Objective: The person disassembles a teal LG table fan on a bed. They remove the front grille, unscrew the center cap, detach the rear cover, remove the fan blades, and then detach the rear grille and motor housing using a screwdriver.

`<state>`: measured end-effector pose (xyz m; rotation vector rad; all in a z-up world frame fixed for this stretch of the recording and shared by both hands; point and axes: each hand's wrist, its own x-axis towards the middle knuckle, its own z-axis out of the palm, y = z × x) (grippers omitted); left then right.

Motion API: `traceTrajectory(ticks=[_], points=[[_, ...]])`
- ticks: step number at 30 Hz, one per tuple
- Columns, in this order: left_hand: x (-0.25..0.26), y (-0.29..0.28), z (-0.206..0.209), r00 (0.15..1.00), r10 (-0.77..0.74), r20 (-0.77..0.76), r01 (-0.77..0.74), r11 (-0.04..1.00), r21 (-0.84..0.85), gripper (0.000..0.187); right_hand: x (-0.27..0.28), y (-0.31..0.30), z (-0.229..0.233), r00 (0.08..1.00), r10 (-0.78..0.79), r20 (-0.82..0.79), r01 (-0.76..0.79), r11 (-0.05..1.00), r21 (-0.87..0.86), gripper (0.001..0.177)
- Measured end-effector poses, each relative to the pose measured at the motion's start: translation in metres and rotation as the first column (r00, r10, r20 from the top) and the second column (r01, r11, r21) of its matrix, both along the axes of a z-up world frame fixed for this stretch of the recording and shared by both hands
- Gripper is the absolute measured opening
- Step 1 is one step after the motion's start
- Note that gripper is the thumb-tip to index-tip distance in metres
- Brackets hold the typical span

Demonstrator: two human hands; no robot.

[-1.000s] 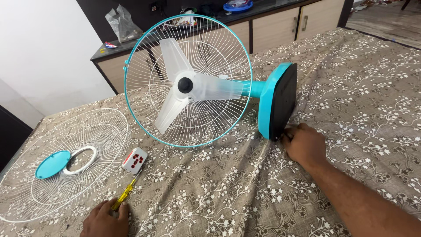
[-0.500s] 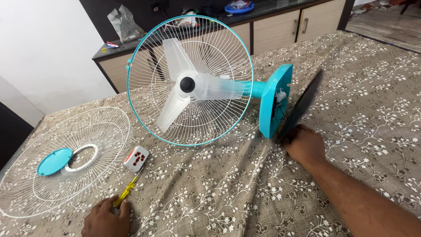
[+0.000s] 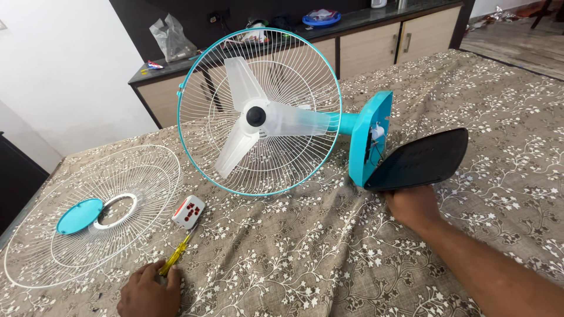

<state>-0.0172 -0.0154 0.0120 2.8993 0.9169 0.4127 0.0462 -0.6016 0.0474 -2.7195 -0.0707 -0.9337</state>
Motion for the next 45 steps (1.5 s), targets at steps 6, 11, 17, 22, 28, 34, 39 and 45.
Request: traceTrajectory(ticks=[6, 11, 17, 22, 28, 34, 39, 45], points=[[0.004, 0.005, -0.005, 0.999, -0.003, 0.037, 0.003, 1.0, -0.023, 0.049, -0.013, -0.004, -0.031, 0.972, 0.105, -0.21, 0.139, 0.466, 0.874, 0.023], [0.003, 0.007, -0.01, 0.998, -0.004, 0.059, 0.006, 0.999, -0.038, 0.049, -0.037, -0.022, -0.021, 0.935, 0.311, -0.168, 0.254, -0.261, 0.931, 0.021], [0.001, 0.008, -0.014, 0.983, -0.054, 0.177, 0.054, 0.999, 0.009, 0.045, -0.048, -0.041, -0.011, 0.958, 0.287, -0.015, 0.198, -0.623, 0.757, 0.023], [-0.011, 0.0, -0.007, 0.912, -0.159, 0.377, 0.144, 0.987, 0.069, 0.037, -0.046, -0.043, -0.016, 0.976, 0.211, -0.063, 0.181, -0.611, 0.77, 0.024], [-0.034, -0.048, 0.023, 0.76, -0.442, 0.476, 0.451, 0.886, 0.103, 0.033, -0.096, -0.029, -0.017, 0.971, 0.236, -0.05, 0.174, -0.541, 0.823, 0.017], [-0.05, -0.133, 0.053, 0.827, -0.361, 0.432, 0.563, 0.556, -0.612, 0.047, -0.164, -0.026, -0.028, 0.898, 0.436, -0.057, 0.272, -0.449, 0.851, 0.022], [-0.063, -0.171, 0.059, 0.864, -0.371, 0.339, 0.441, 0.235, -0.866, 0.053, -0.19, -0.041, -0.056, 0.865, 0.491, 0.106, 0.174, -0.491, 0.853, 0.017], [-0.069, -0.176, 0.057, 0.84, -0.41, 0.356, 0.382, -0.021, -0.924, 0.055, -0.2, -0.028, -0.057, 0.82, 0.562, -0.112, 0.384, -0.394, 0.835, 0.029]])
